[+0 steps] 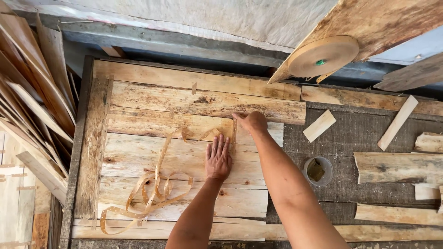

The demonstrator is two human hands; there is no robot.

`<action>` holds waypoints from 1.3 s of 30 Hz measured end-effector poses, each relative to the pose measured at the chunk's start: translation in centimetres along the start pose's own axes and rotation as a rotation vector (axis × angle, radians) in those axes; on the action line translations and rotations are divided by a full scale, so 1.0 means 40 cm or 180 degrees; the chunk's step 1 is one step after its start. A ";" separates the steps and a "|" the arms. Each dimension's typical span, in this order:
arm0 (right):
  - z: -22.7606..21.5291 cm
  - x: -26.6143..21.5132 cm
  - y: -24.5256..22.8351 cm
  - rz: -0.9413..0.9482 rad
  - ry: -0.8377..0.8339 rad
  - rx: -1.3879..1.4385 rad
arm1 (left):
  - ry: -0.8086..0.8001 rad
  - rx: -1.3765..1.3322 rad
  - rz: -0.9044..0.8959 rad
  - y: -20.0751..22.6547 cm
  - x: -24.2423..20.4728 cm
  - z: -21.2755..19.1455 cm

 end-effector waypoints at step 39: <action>0.036 -0.210 0.033 -0.2212 0.0555 0.0612 | 0.0157 0.0013 -0.0016 0.006 -0.009 -0.024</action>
Point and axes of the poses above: each hand's wrist, its own x-axis towards the middle knuckle, its own z-axis out of the palm, y = z × x, the point moved 7 cm from there along x, towards the middle knuckle, and after that the axes turned 14 degrees about x, right-handed, at the moved point
